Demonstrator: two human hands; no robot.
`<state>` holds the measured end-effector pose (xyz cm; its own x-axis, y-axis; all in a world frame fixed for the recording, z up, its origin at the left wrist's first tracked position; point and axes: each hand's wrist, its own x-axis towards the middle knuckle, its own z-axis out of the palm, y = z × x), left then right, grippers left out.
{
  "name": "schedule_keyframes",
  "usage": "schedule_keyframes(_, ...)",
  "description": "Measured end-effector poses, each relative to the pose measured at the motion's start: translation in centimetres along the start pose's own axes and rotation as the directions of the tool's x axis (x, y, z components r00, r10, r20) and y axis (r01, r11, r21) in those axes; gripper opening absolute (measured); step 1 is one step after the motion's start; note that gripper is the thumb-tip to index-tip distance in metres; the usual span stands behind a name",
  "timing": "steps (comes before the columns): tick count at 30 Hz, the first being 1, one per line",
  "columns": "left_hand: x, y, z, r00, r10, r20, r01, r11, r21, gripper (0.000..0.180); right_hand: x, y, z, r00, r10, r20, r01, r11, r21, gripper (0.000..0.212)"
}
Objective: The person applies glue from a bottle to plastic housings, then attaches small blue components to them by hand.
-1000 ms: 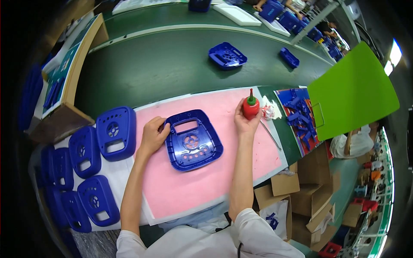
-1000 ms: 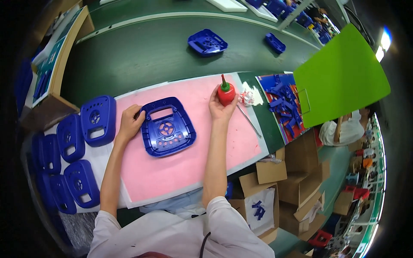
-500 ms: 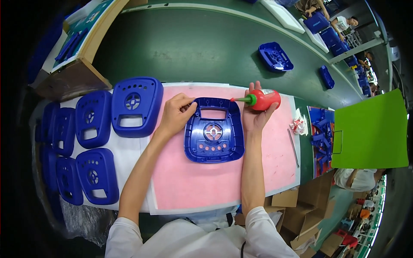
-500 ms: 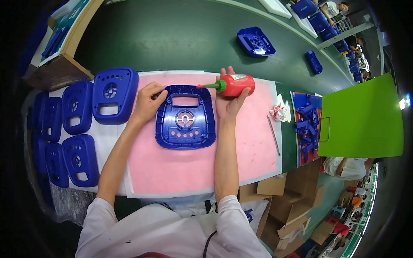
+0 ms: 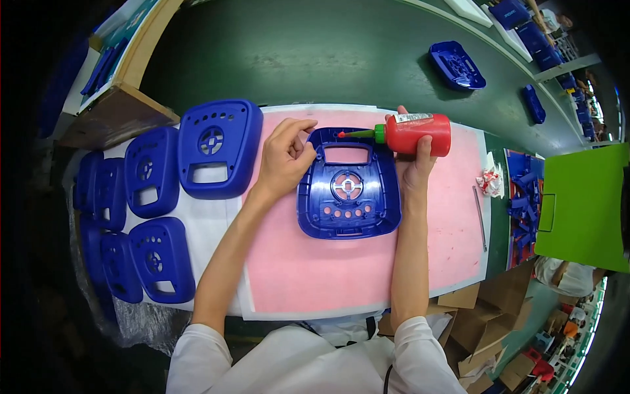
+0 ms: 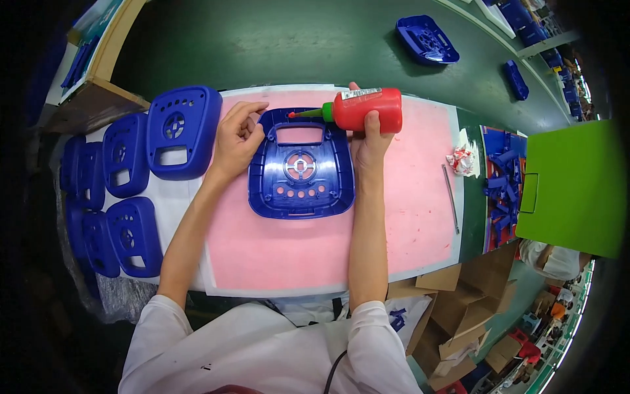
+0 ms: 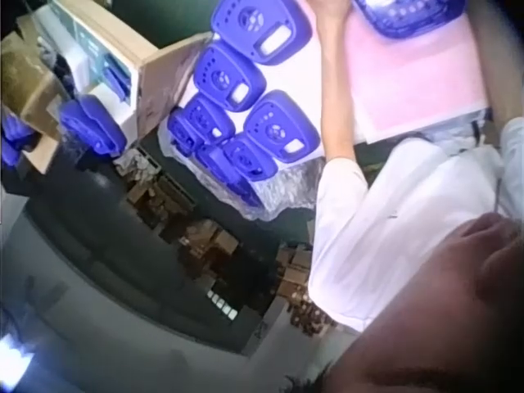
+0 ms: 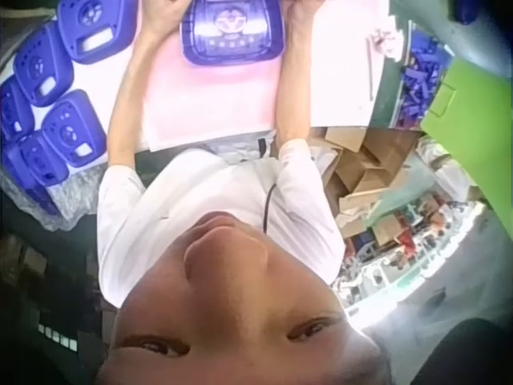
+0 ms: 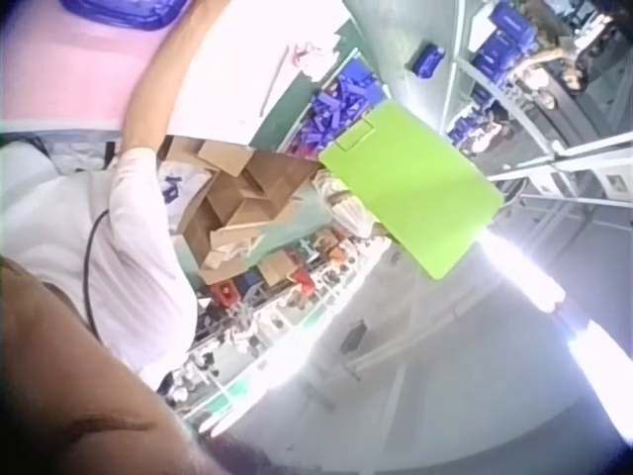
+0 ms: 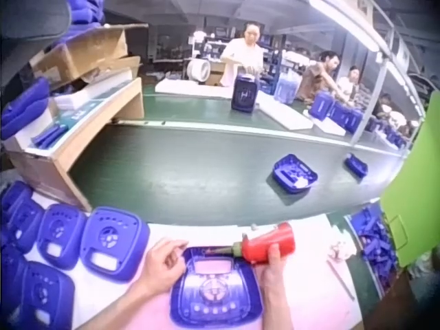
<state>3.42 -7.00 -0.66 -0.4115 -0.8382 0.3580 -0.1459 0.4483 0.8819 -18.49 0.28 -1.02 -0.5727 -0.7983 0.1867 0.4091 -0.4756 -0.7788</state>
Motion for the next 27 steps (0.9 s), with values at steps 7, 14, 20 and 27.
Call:
schedule_keyframes(7,0.09,-0.13,-0.11,0.999,-0.046,0.014,0.046,0.999,-0.024,0.029,0.16,-0.13,0.52,0.999,0.030,-0.042,-0.030,1.000,0.010,0.068)
schedule_keyframes(14,-0.04,-0.13,-0.03,0.996,-0.083,0.015,0.084,0.996,-0.038,0.029,0.21,0.03,0.54,0.997,0.028,-0.071,-0.027,1.000,0.005,0.065)
schedule_keyframes(20,0.05,-0.20,-0.06,0.997,-0.069,0.019,0.070,0.997,-0.028,0.027,0.22,0.00,0.51,0.997,0.032,-0.072,-0.032,0.999,-0.006,0.057)
schedule_keyframes(27,0.03,-0.34,0.01,0.998,-0.056,0.017,0.057,0.998,-0.028,0.026,0.19,-0.01,0.57,0.997,0.023,-0.068,-0.024,1.000,-0.007,0.058)
